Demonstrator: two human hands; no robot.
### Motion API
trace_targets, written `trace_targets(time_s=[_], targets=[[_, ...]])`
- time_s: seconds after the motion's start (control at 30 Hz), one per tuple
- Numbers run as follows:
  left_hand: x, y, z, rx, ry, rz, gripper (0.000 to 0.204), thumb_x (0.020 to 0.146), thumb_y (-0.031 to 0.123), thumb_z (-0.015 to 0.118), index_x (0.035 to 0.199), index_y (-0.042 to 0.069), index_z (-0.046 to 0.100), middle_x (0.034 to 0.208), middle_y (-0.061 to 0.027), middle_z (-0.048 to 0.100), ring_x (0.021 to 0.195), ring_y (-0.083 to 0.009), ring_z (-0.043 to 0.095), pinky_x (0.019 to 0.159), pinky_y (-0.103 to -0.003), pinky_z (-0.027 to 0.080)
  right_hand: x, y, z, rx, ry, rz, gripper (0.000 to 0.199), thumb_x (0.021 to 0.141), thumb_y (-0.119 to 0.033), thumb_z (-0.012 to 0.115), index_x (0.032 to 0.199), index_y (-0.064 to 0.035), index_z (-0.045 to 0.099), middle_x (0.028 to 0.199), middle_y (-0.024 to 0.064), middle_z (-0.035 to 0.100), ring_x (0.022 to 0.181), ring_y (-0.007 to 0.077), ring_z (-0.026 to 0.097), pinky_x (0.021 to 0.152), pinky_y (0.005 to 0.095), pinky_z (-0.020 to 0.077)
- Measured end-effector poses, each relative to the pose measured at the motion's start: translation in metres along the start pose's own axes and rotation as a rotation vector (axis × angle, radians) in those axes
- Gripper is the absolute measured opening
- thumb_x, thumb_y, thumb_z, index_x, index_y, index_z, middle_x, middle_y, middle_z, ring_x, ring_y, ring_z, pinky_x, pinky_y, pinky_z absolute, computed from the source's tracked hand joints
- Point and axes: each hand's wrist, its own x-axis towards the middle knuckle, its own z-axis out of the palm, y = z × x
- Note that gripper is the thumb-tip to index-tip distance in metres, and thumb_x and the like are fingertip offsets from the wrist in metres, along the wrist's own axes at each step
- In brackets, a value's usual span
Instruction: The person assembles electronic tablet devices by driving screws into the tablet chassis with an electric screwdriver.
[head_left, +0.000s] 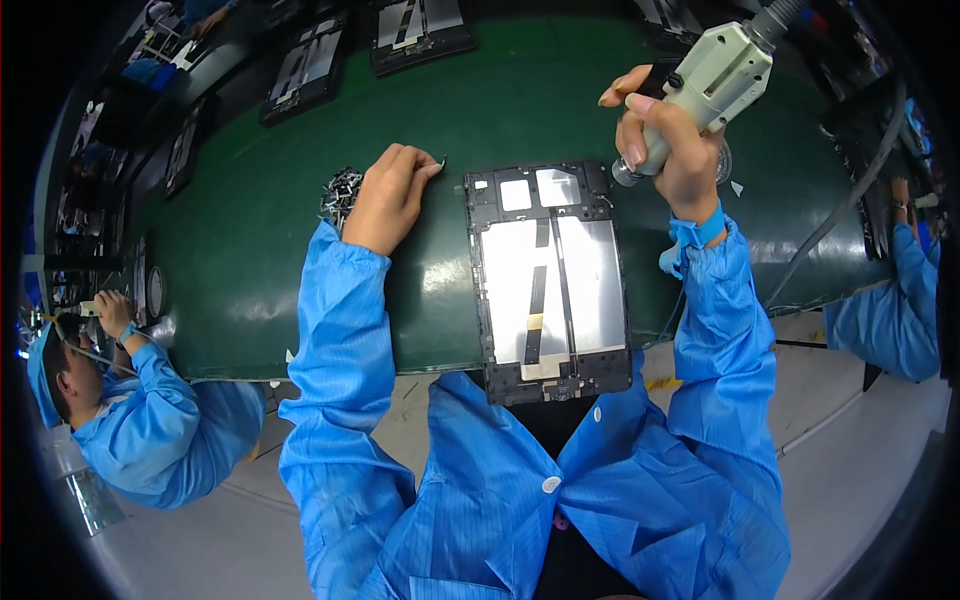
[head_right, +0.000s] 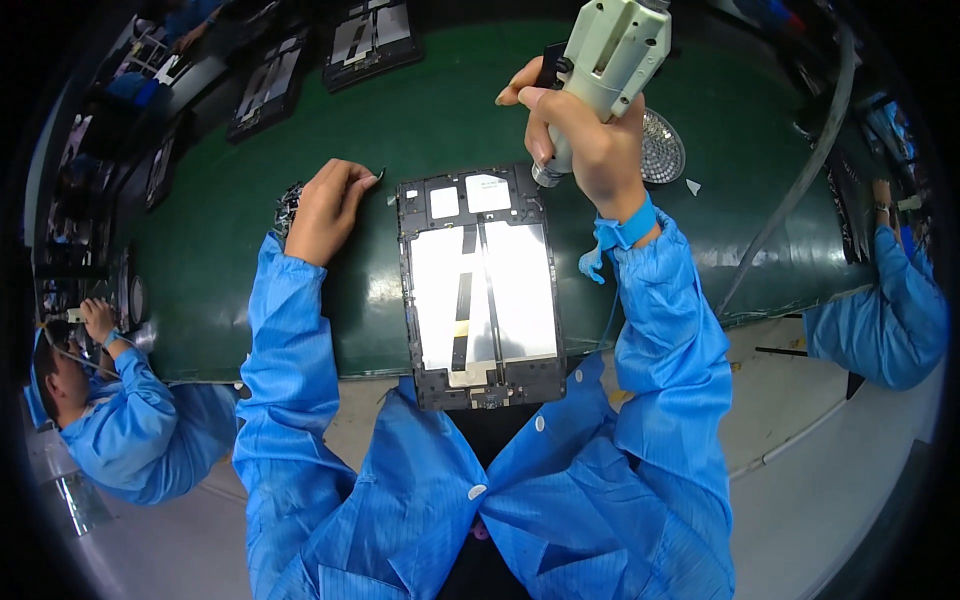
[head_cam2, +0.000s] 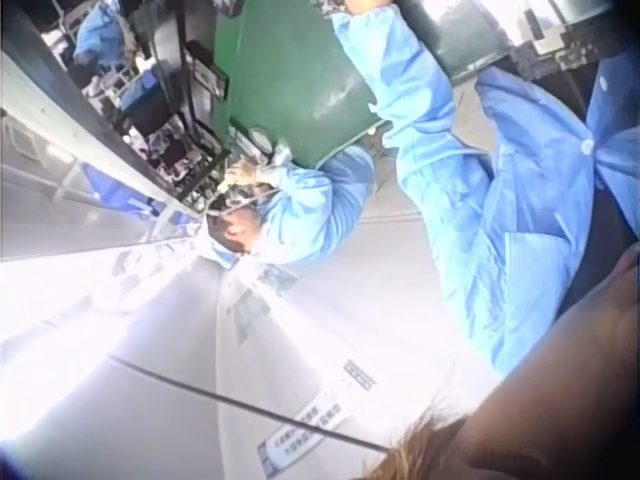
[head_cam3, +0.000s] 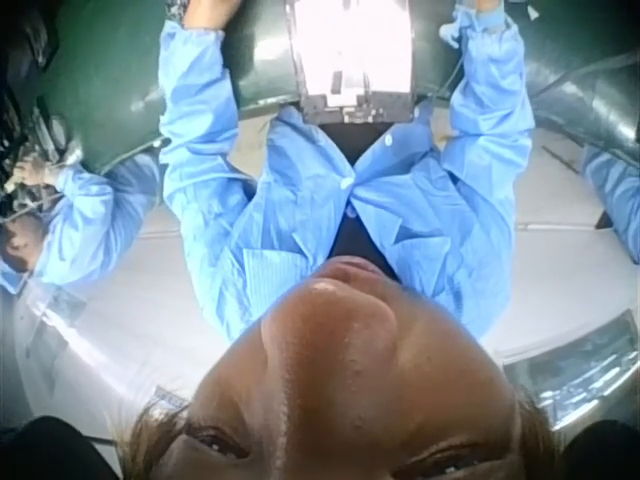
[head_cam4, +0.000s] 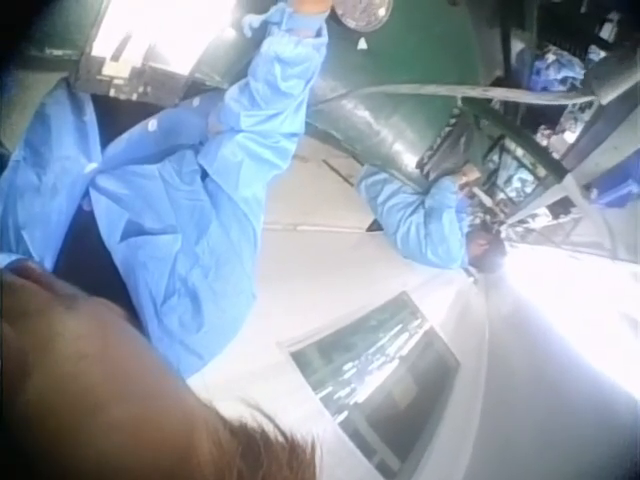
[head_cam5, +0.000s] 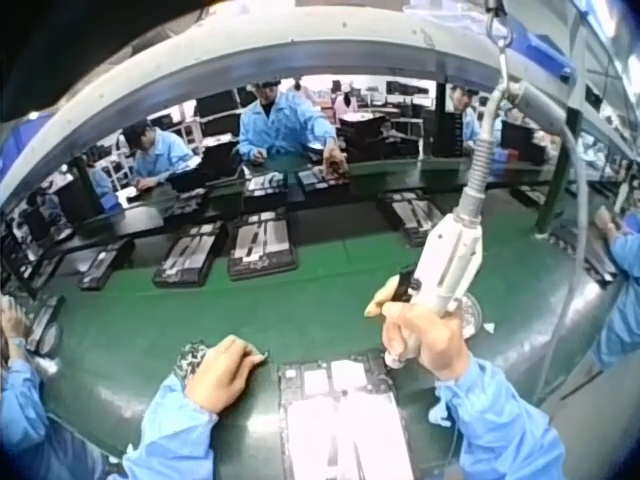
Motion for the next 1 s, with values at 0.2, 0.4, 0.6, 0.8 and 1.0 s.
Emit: trace_targets(time_s=[0.2, 0.4, 0.6, 0.8, 1.0], targets=[[0.001, 0.026, 0.009, -0.787, 0.028, -0.41, 0.024, 0.099, 0.013, 0.062, 0.118, -0.001, 0.067, 0.092, -0.0043, 0.067, 0.081, -0.0099, 0.062, 0.072, -0.024, 0.052, -0.002, -0.001, 0.0, 0.002, 0.001, -0.011, 0.019, 0.085, -0.012, 0.063, 0.091, 0.0052, 0.068, 0.053, 0.0067, 0.056, 0.057, 0.0174, 0.066, 0.053, 0.0301, 0.0536], [-0.003, 0.02, 0.018, -0.658, -0.04, -0.401, 0.022, 0.094, 0.016, 0.07, 0.108, -0.002, 0.073, 0.104, -0.0083, 0.068, 0.092, -0.0145, 0.065, 0.081, -0.026, 0.053, -0.001, -0.002, 0.004, -0.034, -0.013, -0.039, 0.019, 0.086, -0.012, 0.062, 0.092, 0.0052, 0.069, 0.054, 0.007, 0.057, 0.055, 0.0158, 0.064, 0.052, 0.0297, 0.0528], [-0.002, 0.02, 0.018, -0.6, -0.039, -0.333, 0.022, 0.092, 0.016, 0.072, 0.107, 0.001, 0.075, 0.106, -0.0086, 0.069, 0.094, -0.0158, 0.066, 0.085, -0.026, 0.052, -0.006, -0.003, 0.006, -0.008, -0.054, -0.096, 0.018, 0.087, -0.009, 0.062, 0.095, 0.0055, 0.069, 0.065, 0.0118, 0.066, 0.048, 0.0127, 0.058, 0.047, 0.0278, 0.0497], [-0.005, 0.02, 0.017, -0.711, -0.083, -0.429, 0.025, 0.093, 0.016, 0.071, 0.11, -0.002, 0.073, 0.098, -0.0085, 0.071, 0.088, -0.0128, 0.065, 0.082, -0.024, 0.052, -0.011, -0.009, 0.025, 0.002, -0.044, -0.028, 0.023, 0.088, -0.014, 0.057, 0.099, 0.0062, 0.061, 0.064, 0.0123, 0.059, 0.046, 0.0132, 0.05, 0.045, 0.0276, 0.0431], [-0.026, 0.047, 0.019, -0.916, -0.23, -0.454, 0.024, 0.091, 0.014, 0.073, 0.106, -0.005, 0.073, 0.094, -0.0096, 0.072, 0.081, -0.013, 0.067, 0.072, -0.024, 0.054, -0.006, -0.021, 0.079, 0.14, -0.106, 0.184, 0.017, 0.092, -0.015, 0.068, 0.087, 0.0012, 0.067, 0.067, 0.0069, 0.066, 0.042, 0.0101, 0.052, 0.041, 0.0249, 0.0428]])
